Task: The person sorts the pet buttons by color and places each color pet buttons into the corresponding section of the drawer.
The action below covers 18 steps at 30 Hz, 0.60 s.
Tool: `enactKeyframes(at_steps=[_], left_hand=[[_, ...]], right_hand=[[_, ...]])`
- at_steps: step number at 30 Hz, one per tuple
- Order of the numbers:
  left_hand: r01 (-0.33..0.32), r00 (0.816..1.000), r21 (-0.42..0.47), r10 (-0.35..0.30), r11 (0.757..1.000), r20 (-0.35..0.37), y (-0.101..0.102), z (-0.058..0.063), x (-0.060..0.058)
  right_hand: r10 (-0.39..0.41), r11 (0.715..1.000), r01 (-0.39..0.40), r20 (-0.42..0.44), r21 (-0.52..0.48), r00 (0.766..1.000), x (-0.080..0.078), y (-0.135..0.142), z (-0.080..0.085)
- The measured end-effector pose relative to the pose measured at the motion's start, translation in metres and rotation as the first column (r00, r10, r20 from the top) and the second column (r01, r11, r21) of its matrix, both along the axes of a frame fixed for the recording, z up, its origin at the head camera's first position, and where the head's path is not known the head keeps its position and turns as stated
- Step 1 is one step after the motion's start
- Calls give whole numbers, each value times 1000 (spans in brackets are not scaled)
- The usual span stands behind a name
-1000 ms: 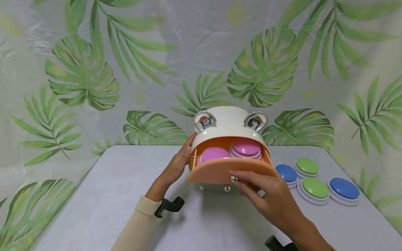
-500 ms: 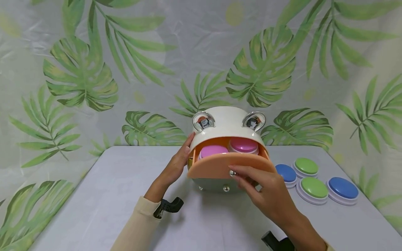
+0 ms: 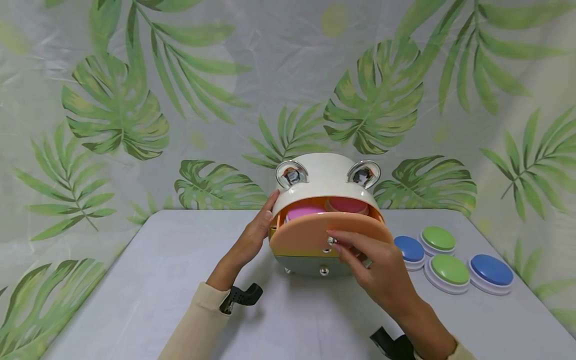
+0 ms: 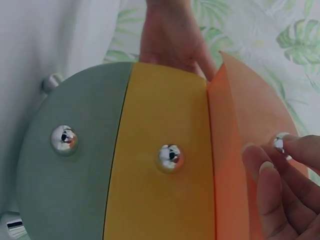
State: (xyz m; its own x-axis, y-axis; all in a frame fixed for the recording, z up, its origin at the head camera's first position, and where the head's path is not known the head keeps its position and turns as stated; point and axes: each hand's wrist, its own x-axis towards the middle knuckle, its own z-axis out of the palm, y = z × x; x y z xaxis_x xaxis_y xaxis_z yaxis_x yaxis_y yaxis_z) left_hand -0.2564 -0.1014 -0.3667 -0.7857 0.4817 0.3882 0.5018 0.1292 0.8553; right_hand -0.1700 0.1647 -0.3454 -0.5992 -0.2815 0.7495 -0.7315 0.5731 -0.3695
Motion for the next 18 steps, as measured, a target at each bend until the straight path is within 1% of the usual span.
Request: enactKeyframes(at_steps=[6,13,18], left_hand=[[1,1000,1,-1,1000,-3,1,0,0],[-5,1000,-3,5,1000,16,0,-1,-1],[-7,1000,0,7,1000,16,-1,-2,-1]], right_hand=[[-35,999,35,12,-10,999,-4,-2,-3],[-32,999,31,-15,-28,999,-8,-2,-5],[-38,998,39,27,-41,999,-10,-4,-3]])
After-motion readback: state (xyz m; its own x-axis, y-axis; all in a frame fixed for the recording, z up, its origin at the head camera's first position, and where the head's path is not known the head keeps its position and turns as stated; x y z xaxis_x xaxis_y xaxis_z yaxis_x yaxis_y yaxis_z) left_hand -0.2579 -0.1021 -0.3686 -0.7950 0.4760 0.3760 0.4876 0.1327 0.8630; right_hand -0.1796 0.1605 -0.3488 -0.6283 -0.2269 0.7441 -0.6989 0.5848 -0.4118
